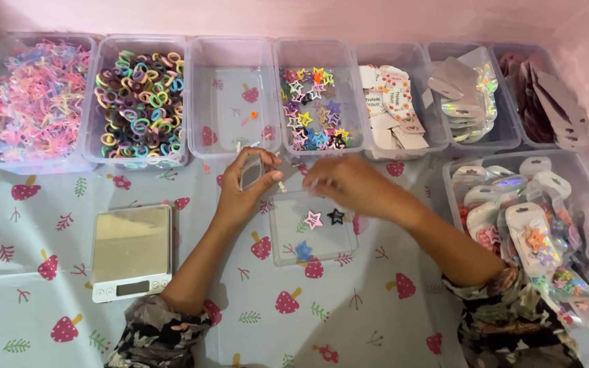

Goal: The person is sorting and packing various small hair accessories, such as clips and ties, from plastic bins into small clear bags.

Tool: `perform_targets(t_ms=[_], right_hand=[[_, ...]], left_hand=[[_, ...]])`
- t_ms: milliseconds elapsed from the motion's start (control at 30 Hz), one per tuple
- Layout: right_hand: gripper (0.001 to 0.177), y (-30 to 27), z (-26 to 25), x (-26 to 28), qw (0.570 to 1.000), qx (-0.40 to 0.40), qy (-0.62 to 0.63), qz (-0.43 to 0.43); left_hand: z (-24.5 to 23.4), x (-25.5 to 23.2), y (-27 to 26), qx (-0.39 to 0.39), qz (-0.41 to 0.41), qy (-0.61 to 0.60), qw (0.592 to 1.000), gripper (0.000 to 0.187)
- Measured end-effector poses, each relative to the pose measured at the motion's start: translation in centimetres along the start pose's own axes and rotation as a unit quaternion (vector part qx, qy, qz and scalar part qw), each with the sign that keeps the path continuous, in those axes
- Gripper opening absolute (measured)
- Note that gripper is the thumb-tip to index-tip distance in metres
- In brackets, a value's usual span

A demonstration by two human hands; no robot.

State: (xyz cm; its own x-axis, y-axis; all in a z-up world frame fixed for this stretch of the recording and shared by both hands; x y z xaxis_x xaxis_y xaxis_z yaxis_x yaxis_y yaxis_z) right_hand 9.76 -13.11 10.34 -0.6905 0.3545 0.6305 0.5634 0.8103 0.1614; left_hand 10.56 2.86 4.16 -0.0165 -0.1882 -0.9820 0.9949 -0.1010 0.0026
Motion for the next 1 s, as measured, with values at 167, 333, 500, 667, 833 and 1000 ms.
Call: perform_targets(t_ms=[167, 333, 500, 667, 833, 1000], right_hand=[[0.011, 1.1, -5.9, -2.8, 0.991, -0.116, -0.043, -0.049], [0.008, 2.6, -7.5, -9.5, 0.979, -0.14, -0.146, -0.01], [0.007, 5.0, -5.7, -15.2, 0.97, -0.039, -0.213, 0.106], [0.025, 7.4, -2.3, -16.9, 0.97, 0.037, -0.209, 0.121], [0.025, 7.9, -0.6, -19.5, 0.965, 0.042, -0.218, 0.144], [0.026, 7.5, -2.5, -15.7, 0.973, 0.014, -0.2, 0.116]], left_hand=[[0.0, 0.5, 0.2, 0.004, 0.01, 0.005, 1.0, 0.024], [0.1, 0.1, 0.1, 0.003, 0.009, -0.005, 1.0, 0.024], [-0.1, 0.7, 0.2, -0.002, -0.004, 0.007, 1.0, 0.026], [0.1, 0.1, 0.1, -0.013, 0.007, 0.005, 1.0, 0.026], [0.7, -0.1, -0.2, -0.016, -0.019, -0.001, 1.0, 0.027], [2.8, 0.9, -0.7, 0.024, -0.056, -0.022, 0.998, 0.026]])
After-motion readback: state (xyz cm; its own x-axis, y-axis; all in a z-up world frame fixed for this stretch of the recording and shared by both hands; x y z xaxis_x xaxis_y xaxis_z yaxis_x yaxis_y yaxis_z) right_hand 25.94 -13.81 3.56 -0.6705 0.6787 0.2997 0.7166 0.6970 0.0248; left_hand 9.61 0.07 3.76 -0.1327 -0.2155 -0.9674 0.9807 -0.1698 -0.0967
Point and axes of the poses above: each hand's wrist, its own y-axis towards the middle knuckle, its own z-axis out of the palm, x = y × z, the point moved 9 cm from there along y, towards the middle knuckle, and after that the axes turned 14 degrees about -z, right-handed, at the moved point
